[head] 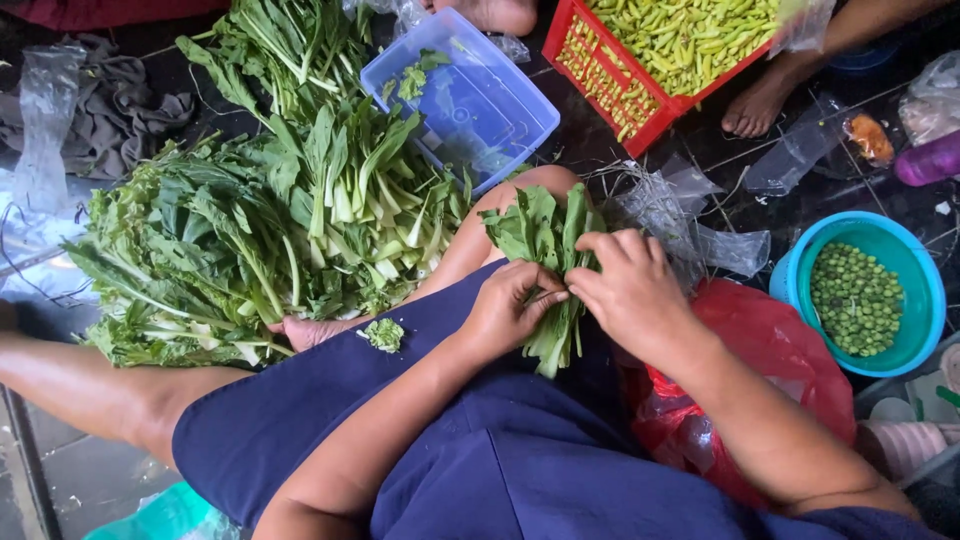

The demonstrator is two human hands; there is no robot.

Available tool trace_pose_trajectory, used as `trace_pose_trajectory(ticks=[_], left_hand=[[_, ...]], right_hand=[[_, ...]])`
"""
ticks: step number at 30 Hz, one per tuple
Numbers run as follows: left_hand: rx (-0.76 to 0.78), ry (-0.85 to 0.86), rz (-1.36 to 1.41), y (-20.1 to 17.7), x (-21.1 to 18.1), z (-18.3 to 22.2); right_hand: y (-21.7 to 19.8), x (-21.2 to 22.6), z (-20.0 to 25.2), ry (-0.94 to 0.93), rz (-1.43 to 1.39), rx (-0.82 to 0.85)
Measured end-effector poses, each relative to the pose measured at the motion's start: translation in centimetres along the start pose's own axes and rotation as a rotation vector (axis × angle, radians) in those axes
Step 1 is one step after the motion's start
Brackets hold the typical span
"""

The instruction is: Gathering mustard greens into bunches and securing them with plastic ties while sitting on the floor.

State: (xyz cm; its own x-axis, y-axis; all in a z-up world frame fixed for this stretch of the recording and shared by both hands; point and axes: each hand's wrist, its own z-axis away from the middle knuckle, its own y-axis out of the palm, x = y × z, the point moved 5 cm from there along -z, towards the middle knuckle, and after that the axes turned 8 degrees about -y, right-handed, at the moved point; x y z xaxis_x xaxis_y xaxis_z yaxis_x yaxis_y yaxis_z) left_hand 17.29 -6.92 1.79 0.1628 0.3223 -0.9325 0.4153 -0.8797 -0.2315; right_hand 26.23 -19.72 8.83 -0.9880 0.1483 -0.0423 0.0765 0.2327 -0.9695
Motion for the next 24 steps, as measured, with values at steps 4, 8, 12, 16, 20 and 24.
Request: trace_pose_trajectory(ticks=[4,8,12,16,20,24], left_hand=[[0.024,-0.101,0.080,0.2,0.9,0.4],[0.038,-0.300,0.337,1.3,4.4,1.3],[0.120,-0.328,0.361,0.6,3.4,1.1],[0.167,-0.117,0.103,-1.3,-1.3,-0.5],[0.018,0.420,-0.438,-2.1,-6.1,-0.9],[-0.066,0.800,-0.597,-2.6,-8.5,-0.1]], right_hand=[[-1.0,1.7,-0.3,-0.085,0.184,-0.140],[-1.5,2.2,0.8,-0.015,0.119,-0.140],[0.2,3.1,2.4,0.016,0.028,-0.092],[1.2,1.0,2.1,0.127,-0.367,-0.087],[3.2,-1.3,1.4,0.254,-0.717,-0.067],[2.0,-1.6,-0.4,0.136,-0.767,0.088]])
